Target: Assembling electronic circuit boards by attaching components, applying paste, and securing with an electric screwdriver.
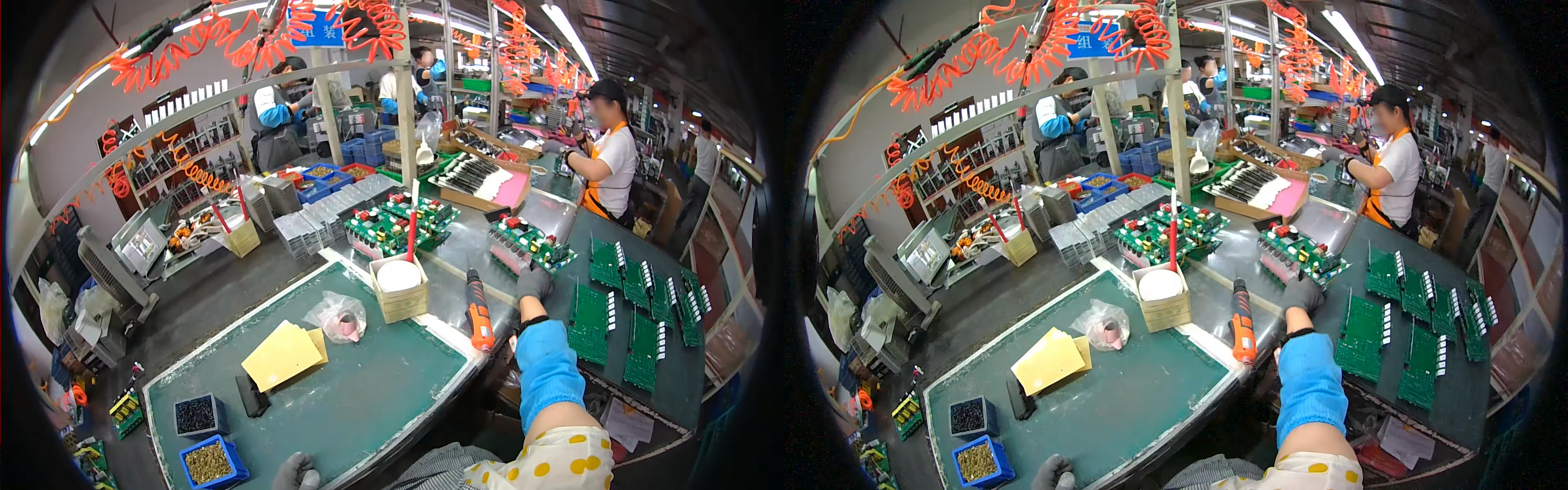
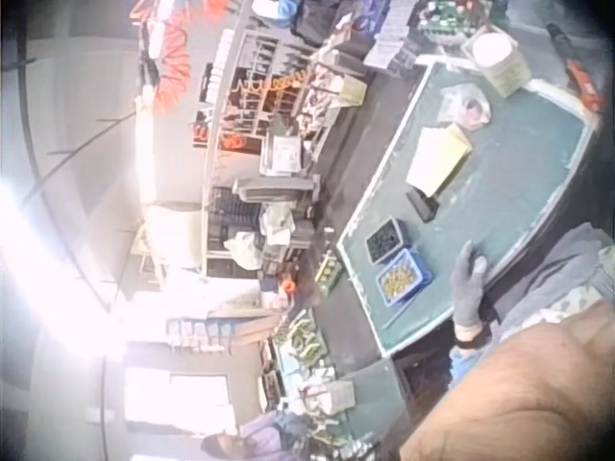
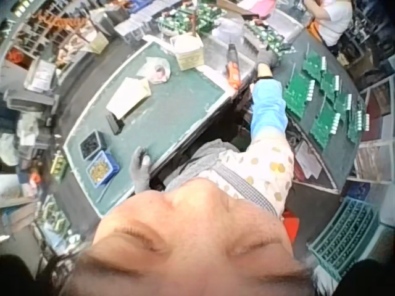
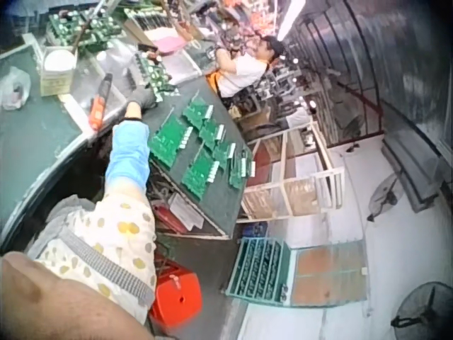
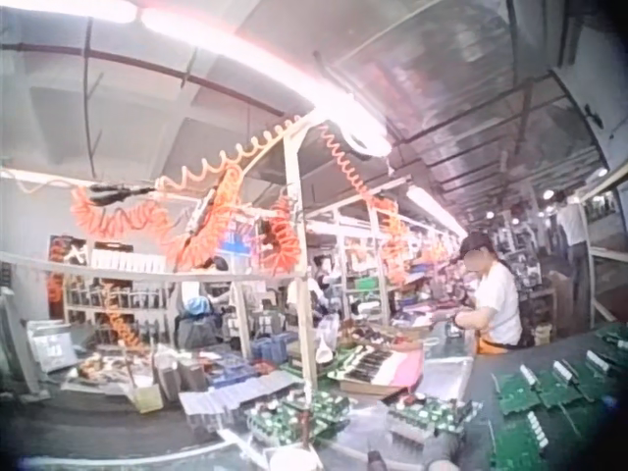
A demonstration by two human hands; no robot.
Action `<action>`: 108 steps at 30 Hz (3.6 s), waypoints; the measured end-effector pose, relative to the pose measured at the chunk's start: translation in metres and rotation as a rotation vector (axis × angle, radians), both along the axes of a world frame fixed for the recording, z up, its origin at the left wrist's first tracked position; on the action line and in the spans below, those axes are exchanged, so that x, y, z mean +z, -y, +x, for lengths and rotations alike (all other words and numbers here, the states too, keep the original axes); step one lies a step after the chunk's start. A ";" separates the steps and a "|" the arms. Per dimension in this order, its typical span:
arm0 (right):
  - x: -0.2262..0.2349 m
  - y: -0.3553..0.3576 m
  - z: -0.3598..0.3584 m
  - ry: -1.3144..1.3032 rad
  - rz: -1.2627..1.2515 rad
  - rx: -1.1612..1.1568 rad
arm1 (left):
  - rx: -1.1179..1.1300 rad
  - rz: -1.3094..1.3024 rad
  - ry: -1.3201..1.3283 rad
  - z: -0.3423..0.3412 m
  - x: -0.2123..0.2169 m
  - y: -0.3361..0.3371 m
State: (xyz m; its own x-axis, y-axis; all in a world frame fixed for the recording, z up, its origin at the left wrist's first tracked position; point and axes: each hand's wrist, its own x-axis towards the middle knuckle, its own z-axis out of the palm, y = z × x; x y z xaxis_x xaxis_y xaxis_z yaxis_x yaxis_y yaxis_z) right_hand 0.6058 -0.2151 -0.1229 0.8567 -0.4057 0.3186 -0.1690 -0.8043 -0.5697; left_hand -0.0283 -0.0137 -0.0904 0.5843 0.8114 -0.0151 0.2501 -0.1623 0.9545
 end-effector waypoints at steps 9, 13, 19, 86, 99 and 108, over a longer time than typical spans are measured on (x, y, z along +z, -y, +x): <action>0.046 0.032 0.053 -0.261 0.210 -0.108 | 0.023 -0.103 0.008 0.002 -0.001 -0.005; 0.025 0.033 0.074 -0.201 0.213 -0.231 | 0.112 -0.186 0.013 0.006 -0.011 -0.008; -0.022 0.003 0.143 -0.315 -0.587 0.612 | 0.198 -0.145 -0.061 0.017 -0.007 -0.012; 0.070 -0.594 -0.164 -0.283 -0.773 0.991 | 1.518 0.558 -0.483 -0.175 -0.064 -0.043; 0.066 -0.601 -0.170 -0.043 -0.518 1.013 | 1.511 0.648 -0.552 -0.165 -0.045 -0.051; 0.110 -0.592 -0.162 0.144 -0.281 1.032 | 1.517 0.552 -0.484 -0.172 -0.059 -0.045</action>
State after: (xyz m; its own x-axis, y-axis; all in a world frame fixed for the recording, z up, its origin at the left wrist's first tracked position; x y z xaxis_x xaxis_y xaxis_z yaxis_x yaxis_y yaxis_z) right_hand 0.4438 0.3773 -0.0125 0.6902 0.5940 0.4132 0.7193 -0.6255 -0.3023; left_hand -0.2007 0.0317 -0.1496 -0.6466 0.5661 0.5114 0.7154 0.2173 0.6641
